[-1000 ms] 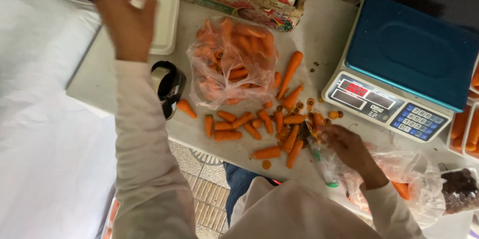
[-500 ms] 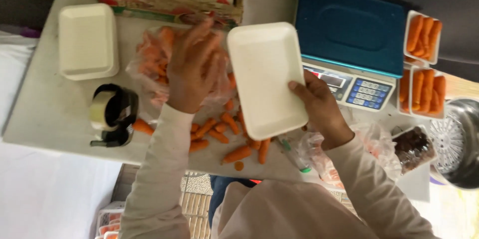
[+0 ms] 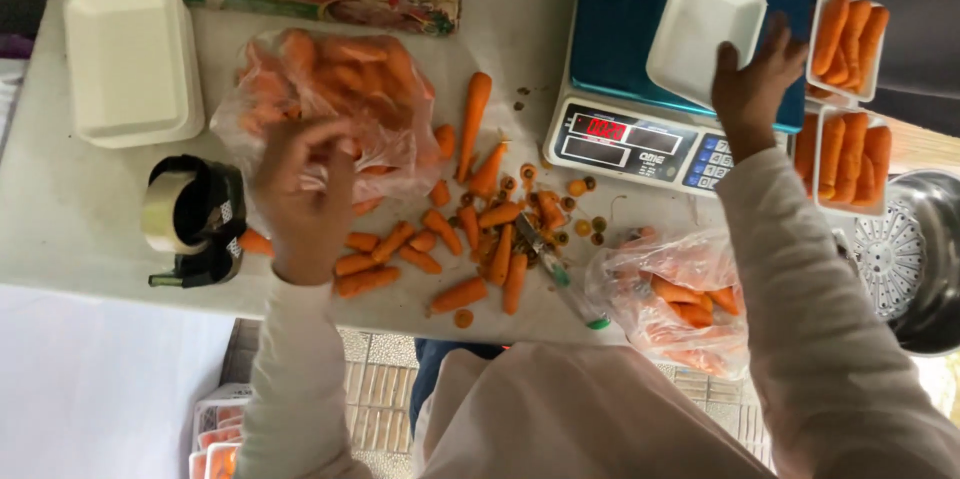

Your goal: Peeling carrots with a knife, weighing them on a digital scale, and packaging them into plastic trays.

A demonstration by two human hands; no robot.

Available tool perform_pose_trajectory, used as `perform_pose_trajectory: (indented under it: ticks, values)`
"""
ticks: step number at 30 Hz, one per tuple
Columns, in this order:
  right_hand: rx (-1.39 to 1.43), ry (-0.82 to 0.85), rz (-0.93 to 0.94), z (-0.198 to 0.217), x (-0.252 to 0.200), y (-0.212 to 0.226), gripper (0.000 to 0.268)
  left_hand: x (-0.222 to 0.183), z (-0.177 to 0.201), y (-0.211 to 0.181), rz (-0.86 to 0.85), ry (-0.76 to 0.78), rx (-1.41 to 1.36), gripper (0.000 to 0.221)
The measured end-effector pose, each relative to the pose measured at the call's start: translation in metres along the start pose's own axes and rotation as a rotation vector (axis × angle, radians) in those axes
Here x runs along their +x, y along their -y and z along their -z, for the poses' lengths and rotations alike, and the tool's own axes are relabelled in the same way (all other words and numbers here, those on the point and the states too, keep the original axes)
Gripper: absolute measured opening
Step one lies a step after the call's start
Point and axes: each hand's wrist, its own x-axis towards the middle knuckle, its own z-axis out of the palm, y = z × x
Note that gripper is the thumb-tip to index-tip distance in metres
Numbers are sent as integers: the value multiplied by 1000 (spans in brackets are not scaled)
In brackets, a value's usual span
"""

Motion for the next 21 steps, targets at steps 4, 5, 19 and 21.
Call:
perform_pose_trajectory:
  ticks: [4,5,19,21]
  values:
    - [540,228,-78,39,5,178,46,-47,-35,-8,145,122,-12,17]
    - [683,378,-214,23,-12,202,35,-63,-45,-3,239,193,-25,13]
    - [319,1074,84,-80,-70,319,53,-208,-3,6,1014,477,305,20]
    - [416,1104,-18,-86,-65,313,51,-218,-3,14,1026,473,361,16]
